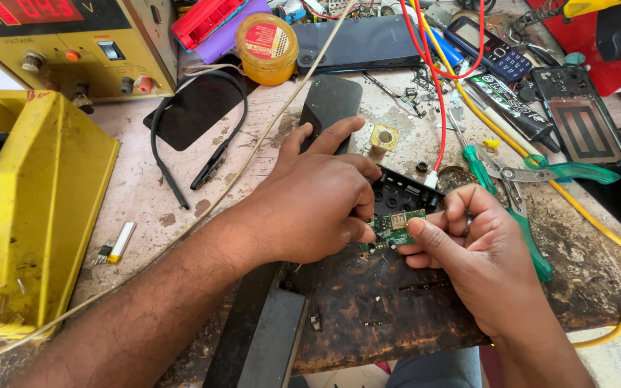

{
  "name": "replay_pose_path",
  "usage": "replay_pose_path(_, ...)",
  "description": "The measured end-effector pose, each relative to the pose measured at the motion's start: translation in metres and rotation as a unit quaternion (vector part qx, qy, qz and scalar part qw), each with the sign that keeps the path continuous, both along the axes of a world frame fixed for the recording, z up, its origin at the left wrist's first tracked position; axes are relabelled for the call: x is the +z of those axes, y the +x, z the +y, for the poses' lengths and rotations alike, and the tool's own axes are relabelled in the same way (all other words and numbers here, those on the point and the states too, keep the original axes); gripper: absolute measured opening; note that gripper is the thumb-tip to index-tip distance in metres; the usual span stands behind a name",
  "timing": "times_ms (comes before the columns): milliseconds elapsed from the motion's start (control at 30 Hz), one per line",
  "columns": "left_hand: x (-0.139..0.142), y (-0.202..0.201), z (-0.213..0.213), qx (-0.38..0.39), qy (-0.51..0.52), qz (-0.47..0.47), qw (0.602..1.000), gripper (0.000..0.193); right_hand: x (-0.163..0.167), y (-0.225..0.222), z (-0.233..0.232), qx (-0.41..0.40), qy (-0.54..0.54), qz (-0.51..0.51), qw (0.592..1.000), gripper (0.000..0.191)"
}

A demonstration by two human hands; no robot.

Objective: The person uses a soldering iron to attach wires to a small green circuit board and then fits the board into a black plastic housing. The person handles the circuit board, wires, and housing while working at a cluttered electronics workbench.

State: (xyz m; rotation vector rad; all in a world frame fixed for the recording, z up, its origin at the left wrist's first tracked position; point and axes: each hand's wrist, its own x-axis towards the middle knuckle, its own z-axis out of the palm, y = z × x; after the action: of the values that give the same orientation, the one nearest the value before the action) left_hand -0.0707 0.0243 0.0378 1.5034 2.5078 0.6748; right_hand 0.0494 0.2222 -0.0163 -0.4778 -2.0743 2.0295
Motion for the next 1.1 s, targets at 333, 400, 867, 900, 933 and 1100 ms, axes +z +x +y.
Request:
replay_pose_path(333, -0.001, 0.000, 0.000, 0.003, -0.001, -0.008, 1.000, 0.015, -0.003, 0.001, 0.000, -0.010, -0.007, 0.018, 1.000, 0.031)
replay_pose_path(400, -0.001, 0.000, 0.000, 0.003, 0.000, -0.010, 1.000, 0.014, -0.004, 0.001, 0.001, -0.009, -0.002, 0.020, 1.000, 0.030)
replay_pose_path(867, -0.003, -0.001, -0.001, -0.018, 0.045, 0.024, 0.999, 0.028, -0.008, 0.003, 0.001, -0.014, 0.012, 0.040, 0.999, 0.028)
replay_pose_path(900, -0.002, -0.001, -0.001, -0.029, 0.058, 0.031, 0.997, 0.034, -0.008, 0.004, 0.001, -0.015, 0.013, 0.041, 0.999, 0.028)
replay_pose_path(933, 0.000, 0.001, 0.000, -0.010, 0.036, 0.021, 0.999, 0.041, -0.008, 0.004, 0.001, -0.016, 0.014, 0.043, 0.999, 0.028)
replay_pose_path(1100, 0.002, 0.022, 0.008, 0.031, 0.034, 0.130, 0.990, 0.077, -0.009, 0.004, 0.000, -0.014, 0.014, 0.035, 0.999, 0.021)
